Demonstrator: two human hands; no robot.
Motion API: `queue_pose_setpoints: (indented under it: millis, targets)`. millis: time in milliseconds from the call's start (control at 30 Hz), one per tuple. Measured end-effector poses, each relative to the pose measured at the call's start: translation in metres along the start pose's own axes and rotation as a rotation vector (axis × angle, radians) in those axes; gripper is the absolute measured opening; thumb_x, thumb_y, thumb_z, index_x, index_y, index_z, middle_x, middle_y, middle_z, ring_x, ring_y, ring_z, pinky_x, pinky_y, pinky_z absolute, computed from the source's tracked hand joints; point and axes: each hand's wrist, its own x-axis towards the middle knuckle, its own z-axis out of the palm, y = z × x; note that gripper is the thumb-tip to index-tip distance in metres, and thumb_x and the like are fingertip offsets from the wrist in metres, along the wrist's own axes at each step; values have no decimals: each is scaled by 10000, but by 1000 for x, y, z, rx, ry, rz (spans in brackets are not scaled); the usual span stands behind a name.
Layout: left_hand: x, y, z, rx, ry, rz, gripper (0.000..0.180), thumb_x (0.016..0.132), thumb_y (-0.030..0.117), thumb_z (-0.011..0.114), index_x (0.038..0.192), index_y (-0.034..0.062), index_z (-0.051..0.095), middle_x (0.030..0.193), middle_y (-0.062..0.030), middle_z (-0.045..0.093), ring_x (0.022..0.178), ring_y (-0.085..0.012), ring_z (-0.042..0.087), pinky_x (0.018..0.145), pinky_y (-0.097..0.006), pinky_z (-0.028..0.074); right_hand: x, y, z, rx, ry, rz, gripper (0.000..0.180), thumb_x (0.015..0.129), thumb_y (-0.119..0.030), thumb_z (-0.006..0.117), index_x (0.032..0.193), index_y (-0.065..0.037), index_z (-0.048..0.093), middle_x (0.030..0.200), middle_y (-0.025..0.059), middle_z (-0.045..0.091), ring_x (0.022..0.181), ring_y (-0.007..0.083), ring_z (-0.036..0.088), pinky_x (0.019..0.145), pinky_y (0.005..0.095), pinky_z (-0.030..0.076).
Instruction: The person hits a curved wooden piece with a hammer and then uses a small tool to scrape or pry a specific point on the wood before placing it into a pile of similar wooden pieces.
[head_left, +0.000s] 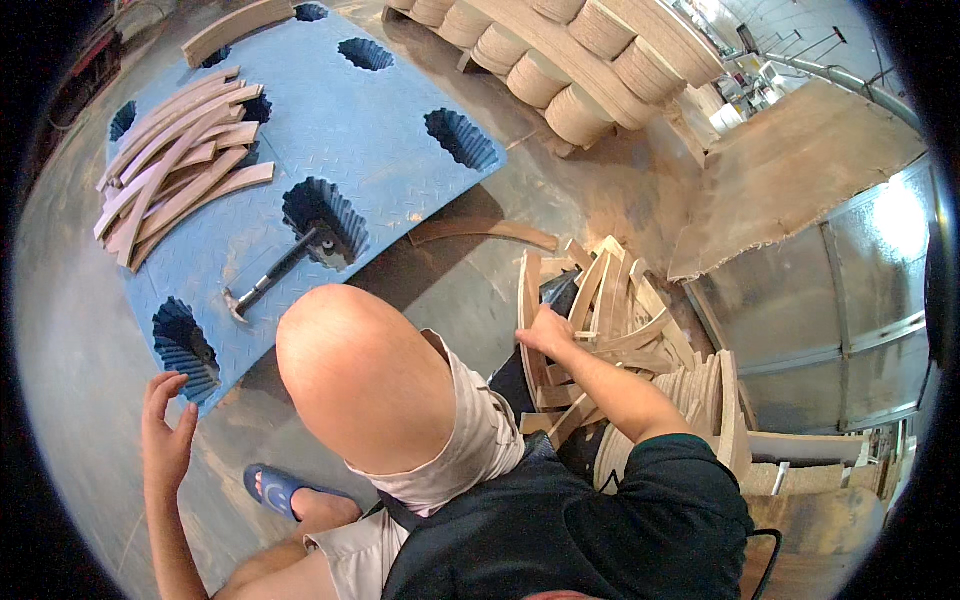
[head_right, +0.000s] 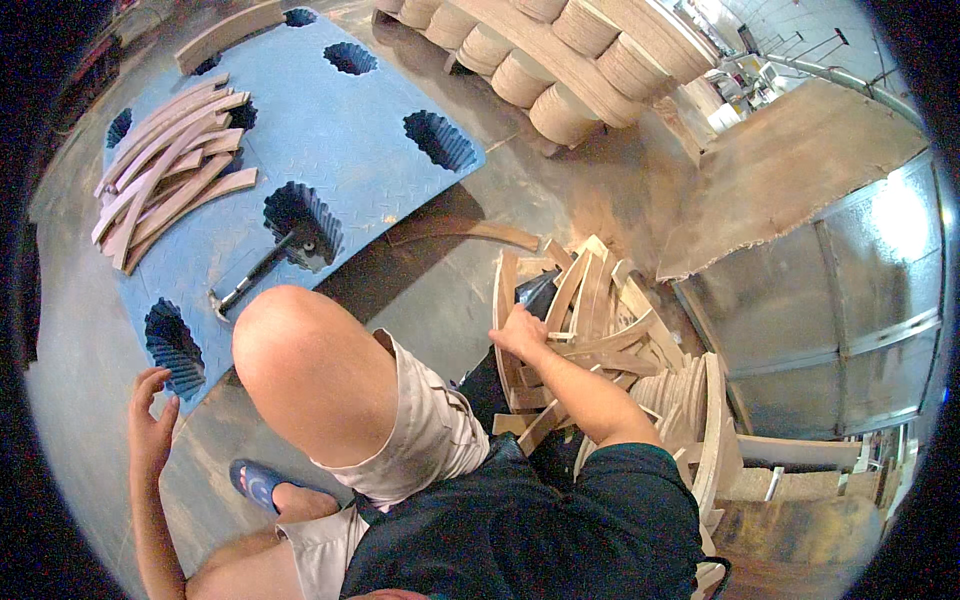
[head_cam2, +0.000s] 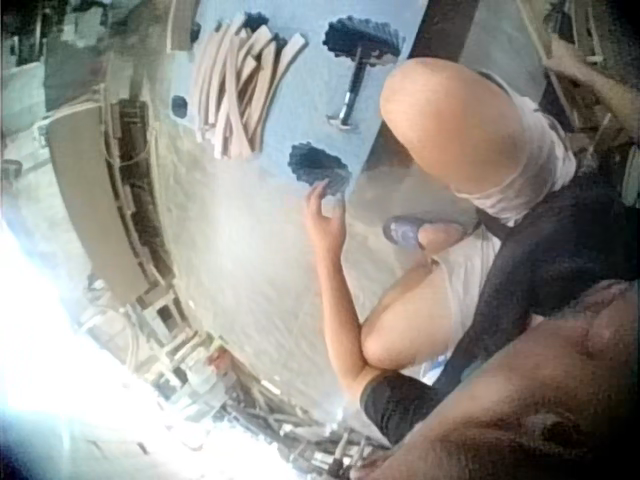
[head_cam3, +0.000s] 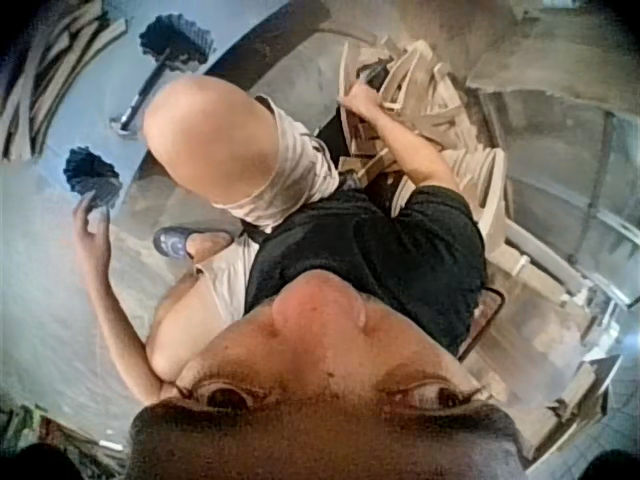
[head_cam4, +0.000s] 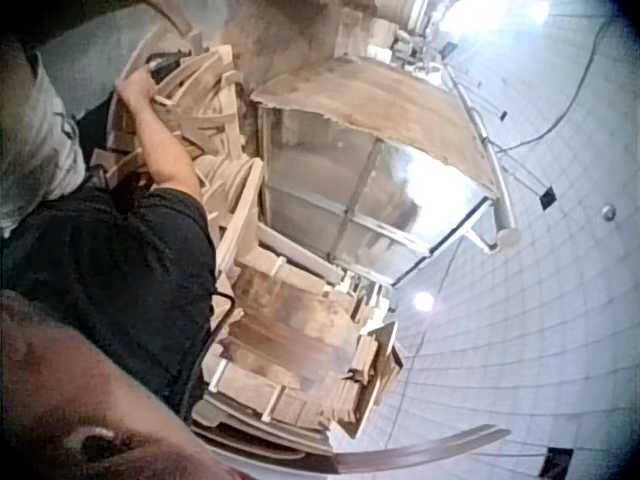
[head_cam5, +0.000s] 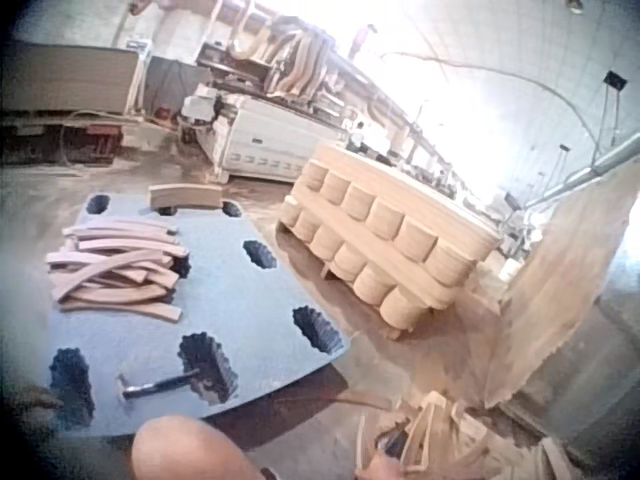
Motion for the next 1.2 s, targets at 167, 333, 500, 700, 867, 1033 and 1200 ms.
queue_pose_setpoints:
  millis: [167,333,500,700,867,1033,1200]
  targets:
    - [-4,-5,-3,-1,-4,-10,439,948,-1,711,1385,32,703,1497,-136,650,1391,-295,625,1206,-452,469,4,-16,7,200,102,-173,738,855,-440,841,1414,-17,607,1359,286,729,1292,479,707,1091,562,570]
    - [-6,-13,-5,10,24,15,431,948,25,722,1378,27,708,1475,-136,651,1365,-291,620,1187,-423,464,28,-54,-14,466,304,-289,798,902,-439,842,1518,-20,555,1436,276,693,1350,470,673,1133,545,545]
    - [-9,-11,-8,7,33,-16,426,950,23,720,1375,25,709,1476,-133,649,1354,-290,611,1193,-423,456,85,-81,-49,844,242,-125,792,924,-411,901,1502,24,581,1413,257,730,1301,383,724,1099,498,572]
    - [-2,-26,5,-2,-26,-48,448,994,91,721,1442,92,698,1540,-71,631,1363,-280,610,1184,-472,441,193,-38,4,1262,-28,125,483,1051,-255,812,1390,46,643,1354,195,736,1152,381,771,884,640,651]
    - [-1,-28,10,8,-38,-51,454,995,74,711,1448,90,700,1545,-76,637,1395,-295,607,1212,-490,455,232,2,87,891,73,249,602,1014,-264,844,1492,37,634,1429,233,713,1262,422,730,973,692,608]
    - [-18,-27,-11,57,-25,-139,443,976,89,741,1418,81,707,1526,-84,642,1340,-280,615,1160,-456,456,219,-41,117,657,253,210,742,936,-341,916,1445,116,627,1417,258,721,1291,454,719,968,660,613]
    - [-32,-37,-21,73,-23,-194,453,988,120,747,1438,108,701,1545,-80,637,1354,-284,616,1156,-467,459,181,-92,87,1125,-2,224,753,982,-383,885,1505,39,547,1408,244,707,1250,423,727,941,643,621]
